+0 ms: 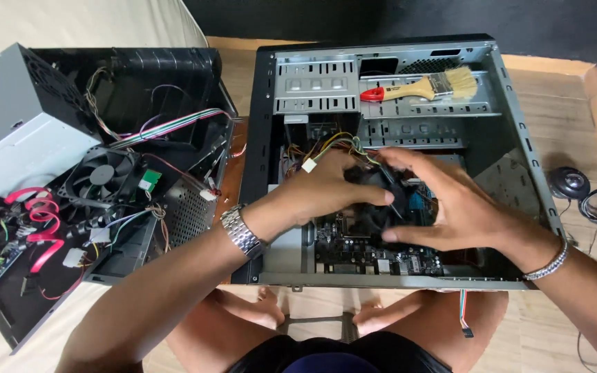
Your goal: The person cleans the inside of a desktop computer case using a brush and a vacuum cleaner. They remove a metal bracket, brush dust from the motherboard and power supply area, and vacuum the debris.
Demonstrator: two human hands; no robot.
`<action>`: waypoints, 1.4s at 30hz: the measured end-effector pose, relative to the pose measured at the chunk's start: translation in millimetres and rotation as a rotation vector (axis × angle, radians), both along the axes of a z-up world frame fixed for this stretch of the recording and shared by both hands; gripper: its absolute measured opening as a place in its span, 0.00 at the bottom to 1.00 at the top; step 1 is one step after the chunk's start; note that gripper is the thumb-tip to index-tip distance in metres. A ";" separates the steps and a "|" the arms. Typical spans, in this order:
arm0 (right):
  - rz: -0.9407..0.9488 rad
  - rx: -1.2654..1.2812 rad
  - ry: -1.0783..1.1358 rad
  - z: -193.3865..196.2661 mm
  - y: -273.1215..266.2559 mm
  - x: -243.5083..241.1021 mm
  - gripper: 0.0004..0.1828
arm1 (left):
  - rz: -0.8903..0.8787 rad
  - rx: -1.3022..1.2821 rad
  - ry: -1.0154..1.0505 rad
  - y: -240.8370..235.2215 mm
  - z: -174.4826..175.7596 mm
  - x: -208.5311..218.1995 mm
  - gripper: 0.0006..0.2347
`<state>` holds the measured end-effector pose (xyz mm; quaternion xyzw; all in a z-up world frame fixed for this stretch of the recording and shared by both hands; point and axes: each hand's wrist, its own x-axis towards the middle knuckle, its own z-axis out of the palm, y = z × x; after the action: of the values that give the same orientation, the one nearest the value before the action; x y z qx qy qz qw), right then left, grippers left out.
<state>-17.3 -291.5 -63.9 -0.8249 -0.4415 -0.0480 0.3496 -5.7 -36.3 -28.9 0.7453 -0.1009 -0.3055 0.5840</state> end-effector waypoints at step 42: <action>-0.144 -0.593 0.004 -85.4 45.8 15.9 0.61 | 0.150 0.718 -1.718 115.8 -132.7 -143.0 0.08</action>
<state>-1.4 -245.7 -149.4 -0.9202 -0.3761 0.0600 0.0899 -148.7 79.5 -161.6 0.8559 -0.3494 0.3761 0.0621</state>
